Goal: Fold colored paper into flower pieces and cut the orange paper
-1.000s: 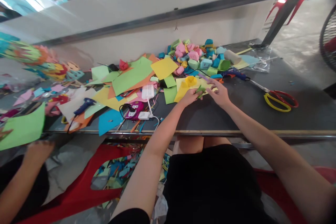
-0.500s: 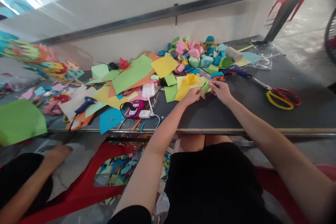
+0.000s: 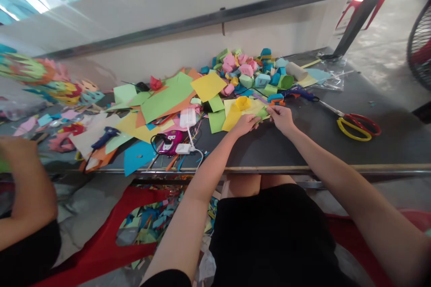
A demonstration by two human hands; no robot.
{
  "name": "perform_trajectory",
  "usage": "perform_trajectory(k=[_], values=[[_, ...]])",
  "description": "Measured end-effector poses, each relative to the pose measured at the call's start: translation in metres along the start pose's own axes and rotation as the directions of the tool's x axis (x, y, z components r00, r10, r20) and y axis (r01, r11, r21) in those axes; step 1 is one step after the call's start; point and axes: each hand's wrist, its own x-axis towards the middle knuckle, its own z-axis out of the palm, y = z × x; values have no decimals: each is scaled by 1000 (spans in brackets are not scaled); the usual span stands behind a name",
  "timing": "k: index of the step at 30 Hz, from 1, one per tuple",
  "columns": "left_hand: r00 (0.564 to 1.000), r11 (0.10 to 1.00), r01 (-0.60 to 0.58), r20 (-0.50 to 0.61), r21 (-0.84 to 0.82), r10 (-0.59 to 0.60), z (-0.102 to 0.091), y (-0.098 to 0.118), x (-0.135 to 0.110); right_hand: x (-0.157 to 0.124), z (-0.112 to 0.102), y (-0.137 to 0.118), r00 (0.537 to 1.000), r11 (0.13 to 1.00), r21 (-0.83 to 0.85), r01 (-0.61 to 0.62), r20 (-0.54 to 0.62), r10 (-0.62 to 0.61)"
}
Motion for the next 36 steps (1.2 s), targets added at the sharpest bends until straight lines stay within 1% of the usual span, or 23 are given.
perform_trajectory(k=[6, 9, 11, 13, 15, 16, 17, 18, 20, 21, 22, 23, 24, 25, 27, 28, 32, 34, 36], values=[[997, 997, -73, 10, -26, 74, -2, -7, 1, -3, -3, -7, 999, 999, -23, 31, -29, -32], [994, 993, -103, 25, -53, 105, -3, -7, 1, -3, -4, -8, 998, 1000, 4, 14, -54, -14], [995, 993, -96, 23, -69, 98, -3, -6, 1, -4, -3, -7, 996, 999, 44, 7, -90, -3], [998, 995, -64, 11, -78, 65, -2, -5, 2, -5, -2, -6, 987, 997, 67, 24, -161, -13], [1000, 996, -25, -1, -84, 25, -1, -4, 2, -9, -1, -7, 972, 998, 34, 56, -232, -47], [1000, 996, -11, -6, -89, 10, 0, -3, 2, -11, -1, -8, 967, 997, -6, 76, -244, -75], [1000, 996, -2, -12, -94, 1, 0, -3, 2, -14, 0, -9, 967, 994, -54, 95, -234, -106], [1000, 995, 1, -25, -98, -4, 0, -2, 2, -18, 1, -12, 972, 989, -97, 115, -193, -132], [998, 995, 1, -58, -103, -7, 0, -1, 2, -25, 4, -19, 989, 985, -107, 137, -44, -143], [998, 995, 1, -69, -103, -8, -1, -1, 1, -28, 7, -23, 992, 990, -61, 125, 41, -122], [997, 995, 1, -76, -102, -9, -1, 0, 1, -30, 9, -26, 991, 996, 7, 92, 101, -92], [997, 995, 2, -80, -103, -10, -1, 0, 1, -31, 11, -29, 989, 995, 82, 50, 131, -61], [997, 994, 2, -78, -106, -10, -1, 0, 1, -30, 13, -31, 991, 988, 152, 8, 128, -28], [997, 994, 1, -74, -110, -9, -1, 1, 1, -28, 13, -32, 995, 979, 203, -26, 100, 5], [997, 993, -8, -76, -117, -1, 0, 0, 1, -22, 11, -31, 997, 967, 243, -73, 44, 65], [997, 993, -18, -82, -118, 9, 0, -1, 1, -18, 9, -29, 995, 963, 249, -101, 43, 93], [995, 988, -64, -81, -138, 53, -1, -5, 0, -7, -1, -27, 970, 911, 345, -227, 166, 179], [996, 989, -70, -56, -131, 64, -1, -7, -1, -6, -2, -28, 964, 897, 371, -240, 197, 176], [997, 992, -69, -33, -104, 65, -1, -7, -2, -7, -1, -29, 969, 914, 344, -217, 191, 158]])
